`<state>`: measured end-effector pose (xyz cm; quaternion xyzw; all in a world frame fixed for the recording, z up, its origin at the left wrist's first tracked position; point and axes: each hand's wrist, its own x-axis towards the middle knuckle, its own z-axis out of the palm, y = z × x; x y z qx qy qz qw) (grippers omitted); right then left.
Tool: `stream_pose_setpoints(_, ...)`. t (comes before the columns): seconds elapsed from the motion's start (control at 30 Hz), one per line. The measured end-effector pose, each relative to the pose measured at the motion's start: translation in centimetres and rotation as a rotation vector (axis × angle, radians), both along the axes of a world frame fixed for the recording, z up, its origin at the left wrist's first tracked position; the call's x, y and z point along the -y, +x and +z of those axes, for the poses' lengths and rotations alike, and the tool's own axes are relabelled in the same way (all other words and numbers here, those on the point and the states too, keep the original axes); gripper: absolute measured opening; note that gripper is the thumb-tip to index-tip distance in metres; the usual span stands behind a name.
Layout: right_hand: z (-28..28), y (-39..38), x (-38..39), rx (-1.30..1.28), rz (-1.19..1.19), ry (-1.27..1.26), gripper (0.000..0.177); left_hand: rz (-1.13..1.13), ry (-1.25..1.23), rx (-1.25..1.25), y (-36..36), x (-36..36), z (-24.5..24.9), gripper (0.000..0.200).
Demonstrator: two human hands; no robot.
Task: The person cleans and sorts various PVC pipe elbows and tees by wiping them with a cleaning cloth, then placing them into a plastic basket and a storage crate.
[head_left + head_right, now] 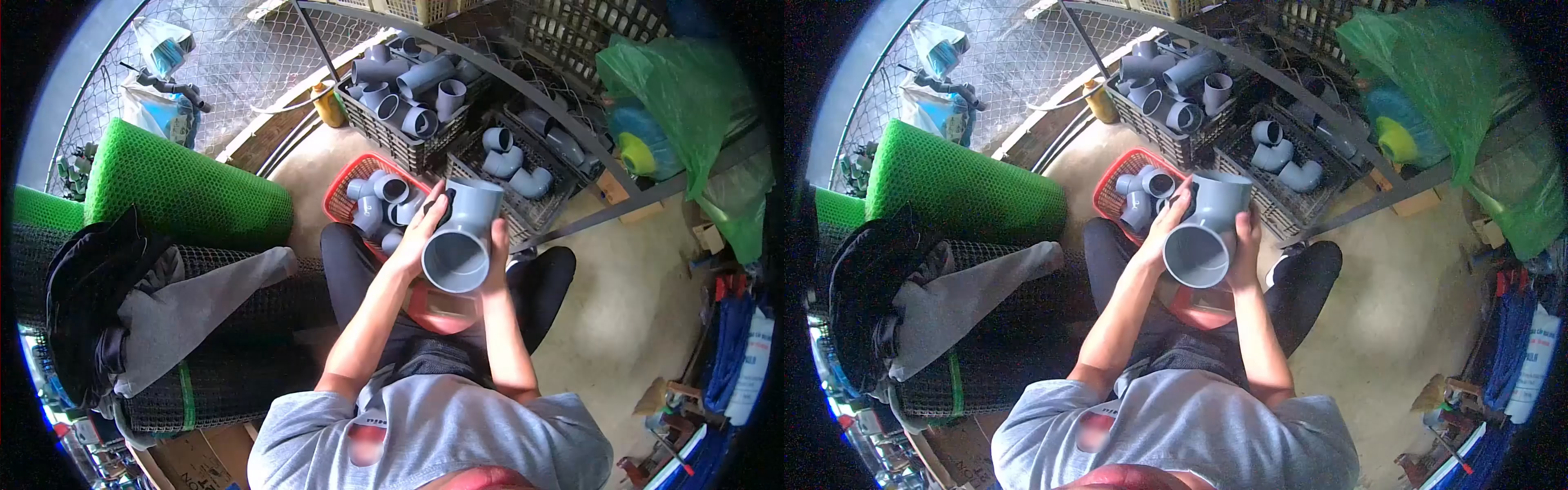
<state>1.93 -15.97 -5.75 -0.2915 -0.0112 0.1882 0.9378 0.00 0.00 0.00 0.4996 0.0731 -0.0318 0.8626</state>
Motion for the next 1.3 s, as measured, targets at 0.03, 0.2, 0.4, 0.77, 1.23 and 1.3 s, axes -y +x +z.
stream_pose_setpoints(0.03, 1.5, 0.0, 0.6, 0.063, -0.059, -0.238, 0.077, -0.027, -0.078, -0.050, -0.5, 0.3, 0.0, 0.076)
stream_pose_setpoints(0.2, 6.4, -0.8, 2.0, 0.132, 0.144, -0.417, 0.061, 0.119, 0.381, 0.129, -3.0, 1.5, 2.5, 0.070)
stream_pose_setpoints(0.4, 5.9, -4.2, 1.1, 0.081, 0.177, -0.351, 0.083, 0.192, 0.175, 0.241, -1.1, 0.2, 0.2, 0.057)
stream_pose_setpoints(0.77, 0.7, -3.3, 1.9, 0.006, 0.043, -0.530, 0.068, 0.077, 0.810, 0.508, -6.8, 1.7, 3.6, 0.057)
stream_pose_setpoints(1.23, 0.7, -2.5, 0.0, -0.147, 0.044, 0.267, 0.088, 0.210, 0.393, 0.358, -5.5, 3.1, -0.3, 0.053)
stream_pose_setpoints(1.3, 1.2, -1.9, 0.4, -0.122, 0.107, 0.330, 0.086, 0.277, 0.437, 0.443, -6.5, 4.3, 0.0, 0.055)
